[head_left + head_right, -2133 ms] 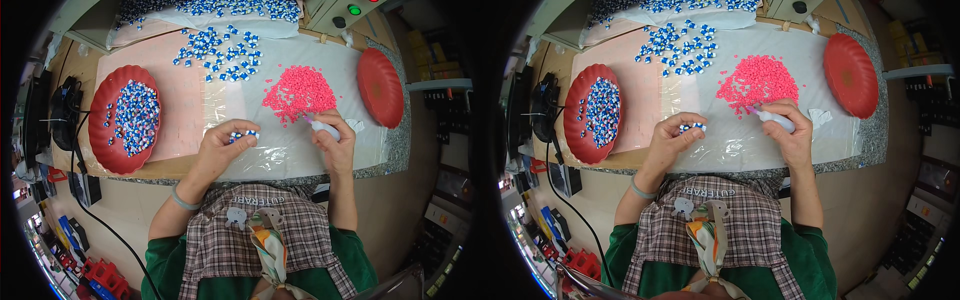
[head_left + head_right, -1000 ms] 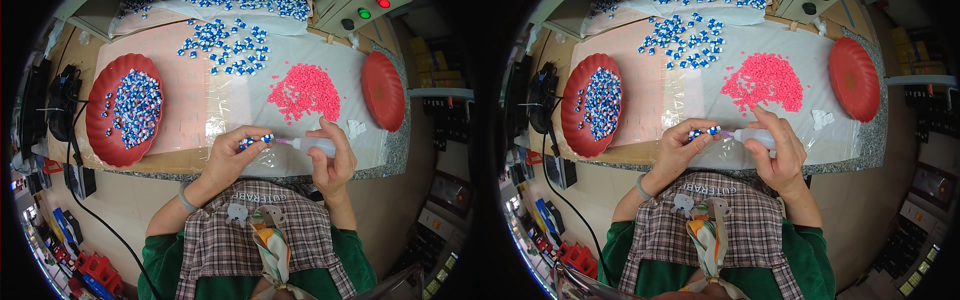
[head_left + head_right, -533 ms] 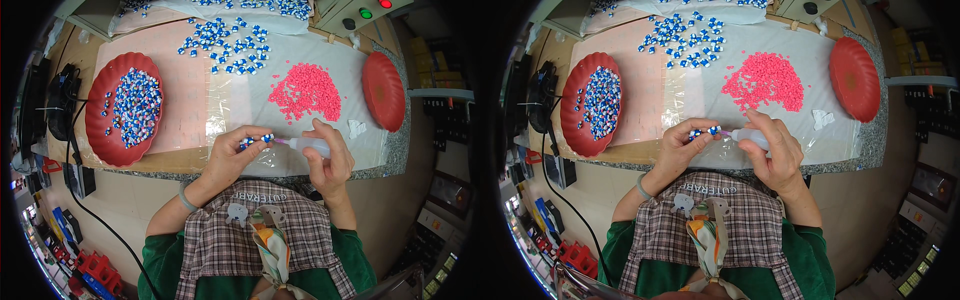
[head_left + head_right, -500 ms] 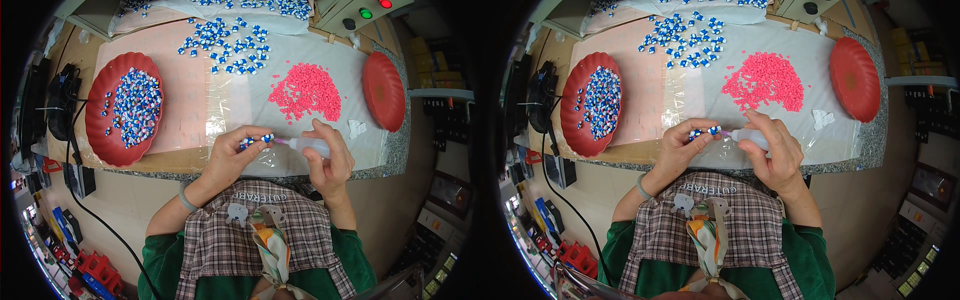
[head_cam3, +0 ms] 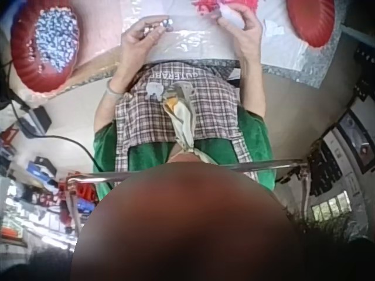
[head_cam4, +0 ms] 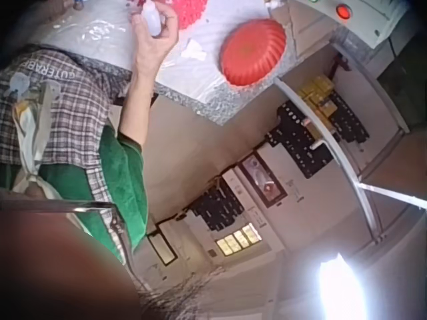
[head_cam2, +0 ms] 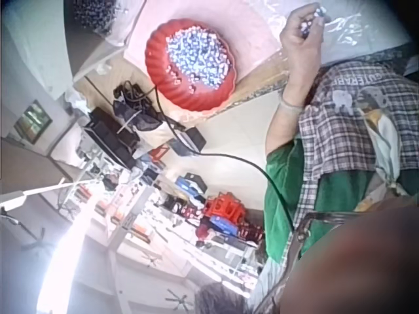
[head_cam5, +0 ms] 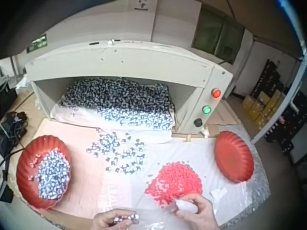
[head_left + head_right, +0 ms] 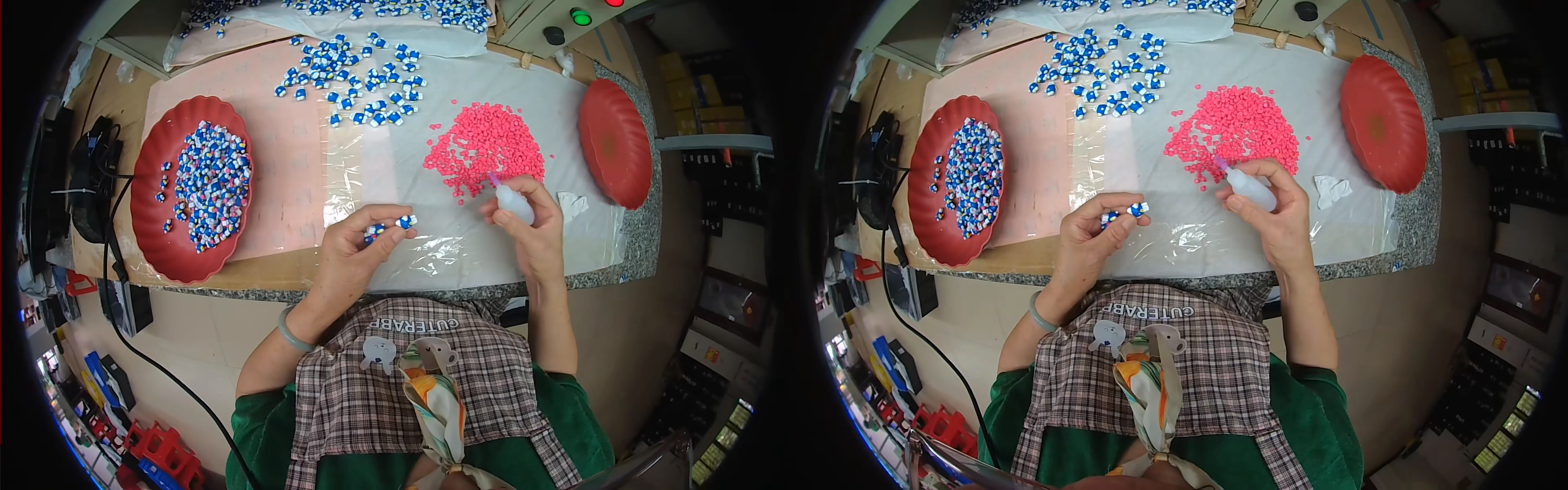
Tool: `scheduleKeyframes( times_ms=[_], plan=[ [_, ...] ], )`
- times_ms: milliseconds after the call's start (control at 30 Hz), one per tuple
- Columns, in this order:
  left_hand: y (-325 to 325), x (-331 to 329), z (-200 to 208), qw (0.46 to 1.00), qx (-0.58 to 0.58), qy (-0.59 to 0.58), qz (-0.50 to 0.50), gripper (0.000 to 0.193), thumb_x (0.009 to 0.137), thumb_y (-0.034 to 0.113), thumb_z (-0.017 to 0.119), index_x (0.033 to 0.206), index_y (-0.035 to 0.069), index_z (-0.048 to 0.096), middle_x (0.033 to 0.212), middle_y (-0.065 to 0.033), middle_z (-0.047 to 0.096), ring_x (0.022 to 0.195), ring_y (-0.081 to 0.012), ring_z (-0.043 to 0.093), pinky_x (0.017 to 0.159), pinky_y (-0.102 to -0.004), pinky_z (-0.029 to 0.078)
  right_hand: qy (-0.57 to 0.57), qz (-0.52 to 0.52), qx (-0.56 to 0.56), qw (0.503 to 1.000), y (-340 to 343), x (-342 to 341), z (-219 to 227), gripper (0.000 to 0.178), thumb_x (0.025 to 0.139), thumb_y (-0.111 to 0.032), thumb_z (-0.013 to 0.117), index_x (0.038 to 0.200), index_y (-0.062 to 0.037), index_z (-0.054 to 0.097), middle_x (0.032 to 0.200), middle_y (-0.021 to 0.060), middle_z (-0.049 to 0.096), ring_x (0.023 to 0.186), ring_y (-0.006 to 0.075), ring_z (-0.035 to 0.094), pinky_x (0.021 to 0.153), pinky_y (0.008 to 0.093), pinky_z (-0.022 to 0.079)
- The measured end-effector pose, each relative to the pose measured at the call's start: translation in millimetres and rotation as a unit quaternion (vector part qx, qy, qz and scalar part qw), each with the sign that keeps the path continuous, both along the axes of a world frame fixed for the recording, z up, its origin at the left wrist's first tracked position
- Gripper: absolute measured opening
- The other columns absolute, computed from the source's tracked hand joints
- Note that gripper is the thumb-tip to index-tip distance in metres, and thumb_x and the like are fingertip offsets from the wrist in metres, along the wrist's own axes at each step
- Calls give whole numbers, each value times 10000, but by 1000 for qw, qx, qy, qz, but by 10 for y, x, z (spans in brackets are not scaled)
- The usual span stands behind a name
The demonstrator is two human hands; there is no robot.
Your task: Applying glue to small blue and white plastic components and assembling them at a factory workbench.
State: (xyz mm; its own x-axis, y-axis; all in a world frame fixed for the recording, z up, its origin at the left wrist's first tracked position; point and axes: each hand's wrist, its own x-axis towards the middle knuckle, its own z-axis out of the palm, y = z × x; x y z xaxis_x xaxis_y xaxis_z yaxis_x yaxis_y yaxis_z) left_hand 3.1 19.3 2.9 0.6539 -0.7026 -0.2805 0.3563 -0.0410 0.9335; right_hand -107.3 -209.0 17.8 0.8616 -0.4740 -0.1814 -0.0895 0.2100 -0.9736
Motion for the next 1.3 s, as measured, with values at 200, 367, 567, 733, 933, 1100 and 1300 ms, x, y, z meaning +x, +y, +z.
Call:
scheduleKeyframes(
  times_ms=[200,367,567,733,933,1100,1300],
  plan=[
    [41,-7,-48,999,-16,-18,30,234,941,86,610,1167,27,622,932,-47,706,640,11,459,555,-146,365,100,10,-455,885,92,47,-161,181,779,-1,692,911,-19,569,803,70,615,741,174,635,647,307,493],
    [76,-3,-59,999,-5,-21,34,238,939,82,611,1170,25,621,933,-51,706,654,10,476,560,-146,372,93,9,-527,845,234,150,-141,136,757,-48,733,855,-6,649,811,112,621,730,262,635,658,333,499],
    [100,7,-73,999,-16,-19,35,252,940,73,606,1186,20,612,951,-62,702,722,-6,529,582,-152,386,104,31,-531,840,268,192,-143,144,755,-49,731,880,-9,672,821,109,625,750,273,640,678,340,504],
    [108,12,-57,999,-19,-13,38,250,939,71,606,1183,19,616,949,-56,699,746,-12,552,587,-155,389,73,91,-506,855,237,204,-125,161,745,-32,721,894,-8,664,835,113,622,757,281,640,679,349,503],
    [138,53,-43,997,-11,-21,75,253,936,96,616,1178,22,622,938,-48,697,699,4,510,577,-146,369,103,135,-530,831,264,236,-57,202,708,-1,691,898,-16,624,851,113,607,755,298,631,661,370,501],
    [221,148,-35,996,4,-29,82,232,947,54,593,1172,6,622,1052,-53,666,924,-79,648,610,-155,424,86,151,-545,820,234,225,-55,212,697,2,681,896,-28,612,865,105,595,749,303,625,651,380,500],
    [268,176,-80,993,-1,-36,108,239,946,75,602,1172,1,621,985,-61,684,860,-58,630,593,-156,409,82,159,-532,828,243,227,-30,210,710,3,681,905,-26,609,873,105,593,755,305,626,660,378,503]
  ],
)
